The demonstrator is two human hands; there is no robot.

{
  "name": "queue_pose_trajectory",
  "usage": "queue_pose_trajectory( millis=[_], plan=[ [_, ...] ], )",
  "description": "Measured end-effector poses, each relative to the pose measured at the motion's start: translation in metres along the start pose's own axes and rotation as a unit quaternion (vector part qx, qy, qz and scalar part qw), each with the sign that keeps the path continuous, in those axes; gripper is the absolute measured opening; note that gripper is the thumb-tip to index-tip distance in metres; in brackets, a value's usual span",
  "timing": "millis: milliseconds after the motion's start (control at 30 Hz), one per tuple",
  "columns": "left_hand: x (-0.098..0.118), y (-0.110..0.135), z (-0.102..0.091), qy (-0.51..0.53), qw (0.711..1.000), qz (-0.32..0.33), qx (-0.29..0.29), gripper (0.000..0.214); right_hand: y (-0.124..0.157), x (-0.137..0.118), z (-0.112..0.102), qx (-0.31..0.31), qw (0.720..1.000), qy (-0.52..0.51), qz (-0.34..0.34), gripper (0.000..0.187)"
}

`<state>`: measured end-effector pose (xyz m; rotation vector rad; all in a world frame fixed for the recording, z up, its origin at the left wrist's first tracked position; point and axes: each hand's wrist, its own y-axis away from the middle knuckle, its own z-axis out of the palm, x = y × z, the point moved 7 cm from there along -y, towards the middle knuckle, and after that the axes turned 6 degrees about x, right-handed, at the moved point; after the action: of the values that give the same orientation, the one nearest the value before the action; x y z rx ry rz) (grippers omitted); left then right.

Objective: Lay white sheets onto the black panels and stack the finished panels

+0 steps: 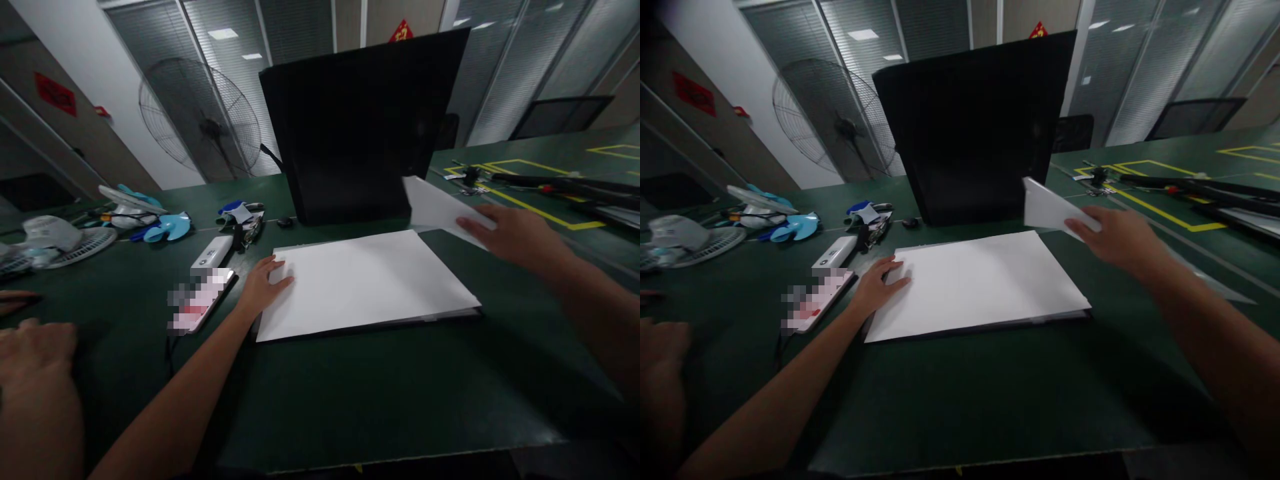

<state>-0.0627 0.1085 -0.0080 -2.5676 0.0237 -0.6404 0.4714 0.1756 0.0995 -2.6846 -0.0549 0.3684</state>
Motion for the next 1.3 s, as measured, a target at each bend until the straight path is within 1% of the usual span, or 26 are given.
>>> queue_pose_trajectory(
  millis=[33,67,133,200,267,300,367,433,467,567,700,800,900,1033,1067,1100,1167,1233,1300],
  plan=[
    [-0.001,-0.001,0.0,0.002,1.0,-0.002,0.004,0.057,0.009,-0.027,0.0,-0.021,0.999,-0.021,-0.014,0.077],
    [-0.002,-0.001,0.0,0.008,1.0,-0.008,0.009,0.057,0.02,-0.057,0.002,-0.049,0.997,-0.053,-0.042,0.071],
    [-0.003,-0.002,-0.002,0.035,0.999,-0.021,0.018,0.052,0.046,-0.118,0.014,-0.09,0.987,-0.054,-0.122,0.068],
    [-0.003,-0.003,-0.004,0.064,0.997,-0.028,0.024,0.05,0.076,-0.172,0.034,-0.134,0.969,-0.049,-0.204,0.073],
    [-0.002,-0.002,-0.007,0.079,0.996,-0.03,0.026,0.054,0.107,-0.214,0.059,-0.173,0.941,-0.043,-0.287,0.08],
    [-0.002,-0.002,-0.007,0.08,0.996,-0.03,0.024,0.056,0.121,-0.23,0.07,-0.186,0.929,-0.035,-0.318,0.083],
    [-0.003,-0.001,-0.006,0.08,0.996,-0.031,0.017,0.053,0.142,-0.252,0.087,-0.193,0.916,-0.017,-0.351,0.088],
    [-0.006,0.0,-0.004,0.076,0.996,-0.036,0.009,0.049,0.154,-0.264,0.094,-0.183,0.914,-0.013,-0.362,0.092],
    [-0.008,0.0,-0.002,0.073,0.996,-0.042,0.006,0.051,0.157,-0.268,0.095,-0.179,0.912,-0.02,-0.368,0.094],
    [-0.013,0.0,0.001,0.079,0.995,-0.064,0.005,0.06,0.162,-0.272,0.095,-0.187,0.899,-0.052,-0.392,0.098],
    [-0.014,0.001,0.002,0.089,0.993,-0.071,0.008,0.057,0.16,-0.267,0.099,-0.201,0.884,-0.068,-0.417,0.093],
    [-0.008,0.002,0.005,0.055,0.998,-0.04,0.0,0.055,0.159,-0.264,0.102,-0.205,0.881,-0.085,-0.417,0.088],
    [0.0,0.005,0.01,0.03,0.999,0.007,-0.026,0.057,0.161,-0.264,0.102,-0.229,0.876,-0.111,-0.41,0.088],
    [0.0,0.007,0.015,0.023,0.999,0.013,-0.047,0.058,0.159,-0.261,0.093,-0.291,0.845,-0.175,-0.413,0.094],
    [-0.001,0.007,0.016,0.023,0.998,0.012,-0.051,0.058,0.152,-0.255,0.091,-0.293,0.846,-0.186,-0.404,0.094],
    [0.0,0.007,0.016,0.023,0.998,0.014,-0.056,0.057,0.14,-0.245,0.09,-0.281,0.86,-0.191,-0.382,0.093],
    [0.001,0.008,0.016,0.025,0.997,0.018,-0.067,0.056,0.107,-0.21,0.09,-0.215,0.911,-0.172,-0.307,0.09],
    [0.003,0.008,0.015,0.026,0.997,0.022,-0.074,0.055,0.075,-0.161,0.094,-0.143,0.957,-0.116,-0.222,0.09],
    [0.006,0.008,0.014,0.028,0.996,0.028,-0.081,0.052,0.056,-0.107,0.099,-0.114,0.98,-0.041,-0.158,0.094]
  ],
)
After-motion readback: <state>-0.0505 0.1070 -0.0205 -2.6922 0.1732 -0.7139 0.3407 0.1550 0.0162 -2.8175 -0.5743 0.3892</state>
